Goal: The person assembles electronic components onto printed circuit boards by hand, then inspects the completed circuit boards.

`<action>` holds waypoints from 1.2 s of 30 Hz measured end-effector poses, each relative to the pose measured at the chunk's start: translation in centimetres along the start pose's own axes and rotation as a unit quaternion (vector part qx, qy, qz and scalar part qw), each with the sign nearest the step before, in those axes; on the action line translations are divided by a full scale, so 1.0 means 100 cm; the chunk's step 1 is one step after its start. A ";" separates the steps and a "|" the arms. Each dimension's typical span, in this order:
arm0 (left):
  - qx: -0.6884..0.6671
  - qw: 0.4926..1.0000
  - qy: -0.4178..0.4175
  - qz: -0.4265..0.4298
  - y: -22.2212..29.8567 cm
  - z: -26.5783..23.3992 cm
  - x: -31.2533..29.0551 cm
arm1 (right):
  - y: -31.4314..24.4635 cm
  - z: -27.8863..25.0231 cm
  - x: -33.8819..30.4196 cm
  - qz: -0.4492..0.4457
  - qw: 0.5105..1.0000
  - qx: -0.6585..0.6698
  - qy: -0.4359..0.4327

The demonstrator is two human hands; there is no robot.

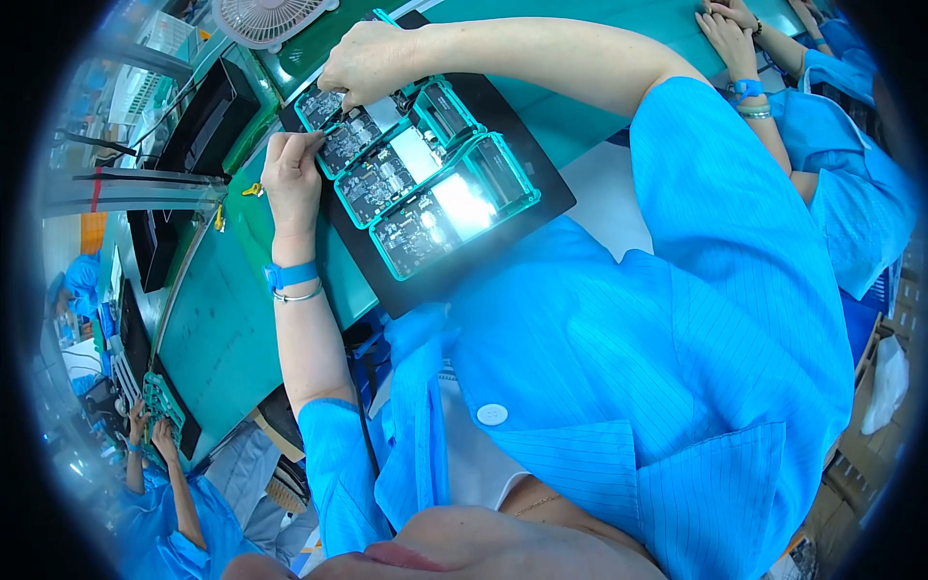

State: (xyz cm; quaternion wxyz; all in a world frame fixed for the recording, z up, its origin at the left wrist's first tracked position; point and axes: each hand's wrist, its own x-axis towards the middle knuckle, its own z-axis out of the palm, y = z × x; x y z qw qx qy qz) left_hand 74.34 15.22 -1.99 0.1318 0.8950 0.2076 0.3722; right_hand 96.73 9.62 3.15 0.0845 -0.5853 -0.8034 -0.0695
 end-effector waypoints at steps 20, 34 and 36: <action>-0.016 0.997 0.060 -0.044 -0.038 -0.004 0.062 | 0.050 -0.025 0.032 0.016 0.994 0.044 0.095; -0.011 0.997 0.060 -0.038 -0.072 0.025 0.081 | 0.078 0.006 0.077 0.025 0.996 0.022 0.080; -0.024 0.998 0.055 -0.028 -0.073 0.027 0.082 | 0.081 0.008 0.078 0.030 0.997 0.024 0.067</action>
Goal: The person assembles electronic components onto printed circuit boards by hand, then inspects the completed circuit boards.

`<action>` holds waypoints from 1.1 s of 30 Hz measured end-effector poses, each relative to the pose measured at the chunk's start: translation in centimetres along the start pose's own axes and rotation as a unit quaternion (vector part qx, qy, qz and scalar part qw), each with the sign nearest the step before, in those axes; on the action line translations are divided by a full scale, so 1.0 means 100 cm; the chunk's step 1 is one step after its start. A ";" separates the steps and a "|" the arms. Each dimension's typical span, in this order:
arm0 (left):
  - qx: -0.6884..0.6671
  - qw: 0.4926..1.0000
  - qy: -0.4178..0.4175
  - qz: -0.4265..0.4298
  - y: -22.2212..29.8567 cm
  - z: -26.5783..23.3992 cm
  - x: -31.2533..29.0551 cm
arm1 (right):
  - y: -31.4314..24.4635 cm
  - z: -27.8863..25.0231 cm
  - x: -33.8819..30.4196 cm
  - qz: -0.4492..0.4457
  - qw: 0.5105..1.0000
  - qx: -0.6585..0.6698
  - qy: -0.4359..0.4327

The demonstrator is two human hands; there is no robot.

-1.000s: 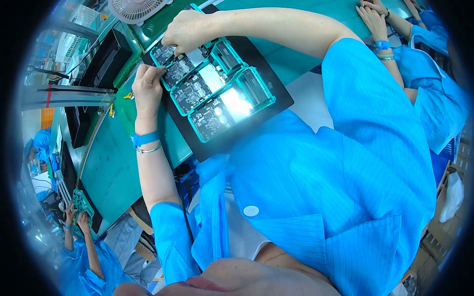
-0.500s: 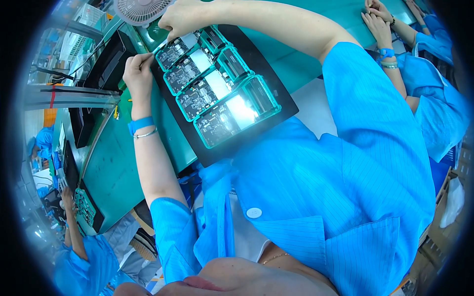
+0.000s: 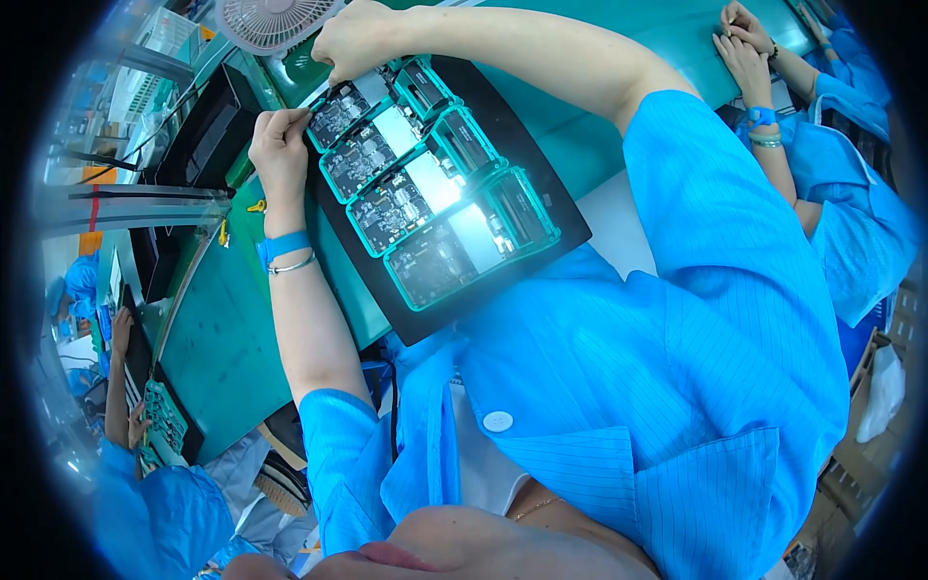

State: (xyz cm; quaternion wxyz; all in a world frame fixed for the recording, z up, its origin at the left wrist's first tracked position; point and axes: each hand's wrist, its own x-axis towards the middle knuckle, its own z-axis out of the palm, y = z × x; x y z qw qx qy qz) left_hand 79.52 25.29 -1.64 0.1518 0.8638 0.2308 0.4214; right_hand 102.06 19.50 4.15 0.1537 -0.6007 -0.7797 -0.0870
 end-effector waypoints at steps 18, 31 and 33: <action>0.037 0.999 -0.026 0.023 -0.004 -0.005 -0.003 | -0.008 0.003 0.001 -0.016 1.000 -0.019 -0.005; 0.041 0.999 -0.024 0.020 -0.006 -0.008 -0.008 | -0.014 0.008 0.001 -0.037 0.999 -0.027 0.017; 0.035 0.999 -0.020 0.018 -0.006 -0.008 -0.009 | -0.014 0.009 0.002 -0.040 0.999 -0.029 0.014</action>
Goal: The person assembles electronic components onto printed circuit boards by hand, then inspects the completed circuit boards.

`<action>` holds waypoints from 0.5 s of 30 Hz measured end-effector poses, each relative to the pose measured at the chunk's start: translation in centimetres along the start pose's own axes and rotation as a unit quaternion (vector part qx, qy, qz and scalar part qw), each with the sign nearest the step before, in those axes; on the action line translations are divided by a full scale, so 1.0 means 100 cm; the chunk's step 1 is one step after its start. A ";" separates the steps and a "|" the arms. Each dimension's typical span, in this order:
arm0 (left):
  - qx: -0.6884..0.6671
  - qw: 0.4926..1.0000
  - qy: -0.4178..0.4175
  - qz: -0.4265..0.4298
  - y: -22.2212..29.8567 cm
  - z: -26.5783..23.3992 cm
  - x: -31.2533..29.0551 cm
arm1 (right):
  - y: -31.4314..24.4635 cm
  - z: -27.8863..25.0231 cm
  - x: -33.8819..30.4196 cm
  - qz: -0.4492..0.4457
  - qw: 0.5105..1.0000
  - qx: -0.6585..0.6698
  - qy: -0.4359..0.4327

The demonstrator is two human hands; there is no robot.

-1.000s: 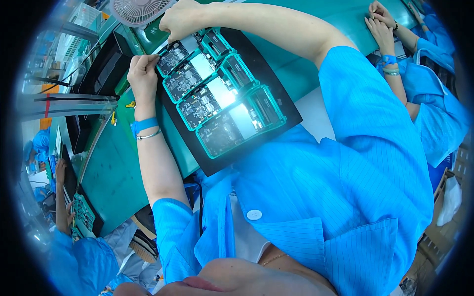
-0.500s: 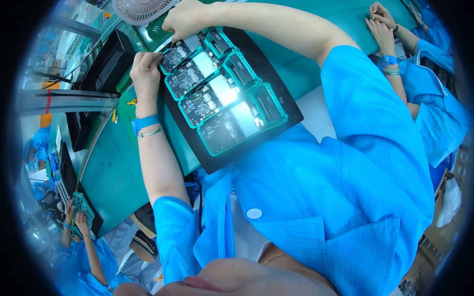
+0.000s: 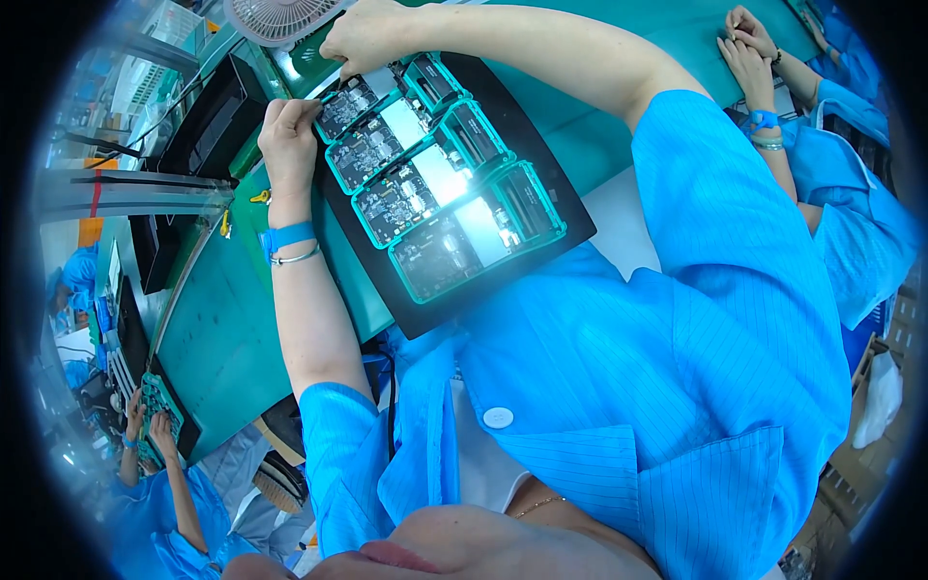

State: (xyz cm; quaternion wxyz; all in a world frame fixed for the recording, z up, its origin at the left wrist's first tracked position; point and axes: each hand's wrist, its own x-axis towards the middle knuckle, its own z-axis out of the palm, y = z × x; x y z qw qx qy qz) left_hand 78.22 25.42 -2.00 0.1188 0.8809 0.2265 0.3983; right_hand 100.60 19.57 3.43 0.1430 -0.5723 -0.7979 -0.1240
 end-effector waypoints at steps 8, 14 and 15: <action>-0.009 1.000 -0.001 0.004 -0.001 0.002 0.003 | 0.003 -0.004 0.000 0.006 1.000 0.013 -0.016; 0.012 1.000 -0.022 0.015 -0.006 -0.004 0.002 | -0.006 -0.008 0.003 0.013 0.999 0.017 -0.038; 0.016 0.999 -0.030 0.018 -0.006 -0.005 0.002 | -0.007 -0.008 0.003 0.007 0.999 0.013 -0.039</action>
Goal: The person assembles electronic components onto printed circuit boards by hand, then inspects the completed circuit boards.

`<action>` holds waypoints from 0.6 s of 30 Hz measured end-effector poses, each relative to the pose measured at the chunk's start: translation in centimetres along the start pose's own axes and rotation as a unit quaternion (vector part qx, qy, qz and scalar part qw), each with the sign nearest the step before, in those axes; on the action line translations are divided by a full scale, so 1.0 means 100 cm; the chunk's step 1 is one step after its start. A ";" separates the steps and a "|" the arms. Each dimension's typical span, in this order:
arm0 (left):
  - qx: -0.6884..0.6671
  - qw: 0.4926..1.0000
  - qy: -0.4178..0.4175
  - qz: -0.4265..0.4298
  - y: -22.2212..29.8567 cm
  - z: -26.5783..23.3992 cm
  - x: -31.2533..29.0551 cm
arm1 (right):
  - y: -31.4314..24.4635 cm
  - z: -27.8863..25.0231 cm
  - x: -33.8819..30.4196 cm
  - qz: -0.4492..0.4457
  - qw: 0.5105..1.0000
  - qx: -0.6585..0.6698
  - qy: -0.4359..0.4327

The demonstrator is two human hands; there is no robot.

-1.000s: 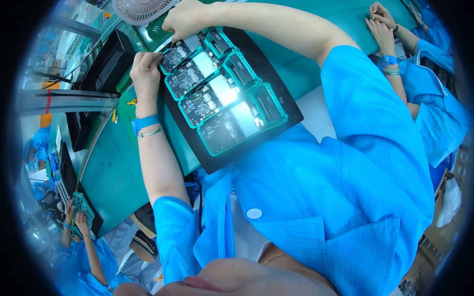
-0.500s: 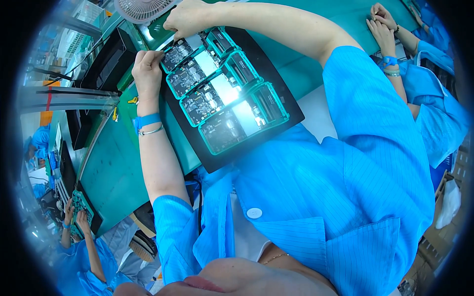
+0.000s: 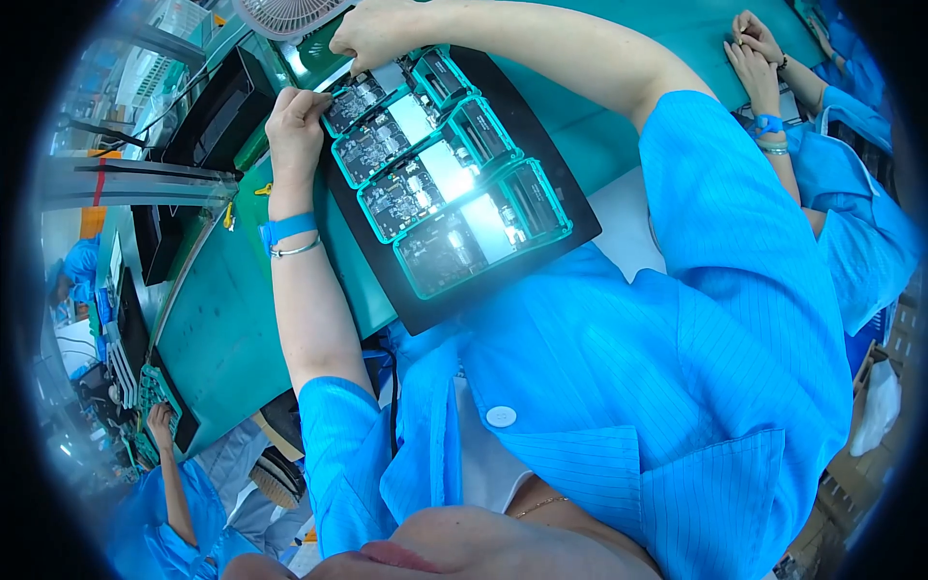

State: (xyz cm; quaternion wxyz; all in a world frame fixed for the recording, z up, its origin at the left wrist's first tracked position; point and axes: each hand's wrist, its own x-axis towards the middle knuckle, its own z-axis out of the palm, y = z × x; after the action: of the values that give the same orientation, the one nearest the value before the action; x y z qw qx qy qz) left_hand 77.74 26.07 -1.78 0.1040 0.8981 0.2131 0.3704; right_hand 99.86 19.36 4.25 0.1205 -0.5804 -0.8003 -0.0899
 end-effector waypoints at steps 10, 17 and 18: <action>0.077 0.996 -0.041 0.016 0.015 -0.059 -0.046 | -0.060 -0.023 -0.011 -0.006 1.000 0.013 -0.005; -0.082 0.986 0.122 -0.078 0.145 -0.148 -0.208 | -0.037 -0.052 -0.185 0.221 0.923 0.292 0.116; -0.064 0.987 0.111 -0.101 0.159 -0.176 -0.237 | -0.017 -0.037 -0.207 0.224 0.907 0.333 0.127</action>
State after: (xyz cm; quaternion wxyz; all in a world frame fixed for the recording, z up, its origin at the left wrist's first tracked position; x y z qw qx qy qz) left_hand 55.11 1.54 1.37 0.1736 0.8167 0.2889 0.4685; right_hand 104.69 -1.02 1.60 0.4245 -0.6543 -0.6105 0.1381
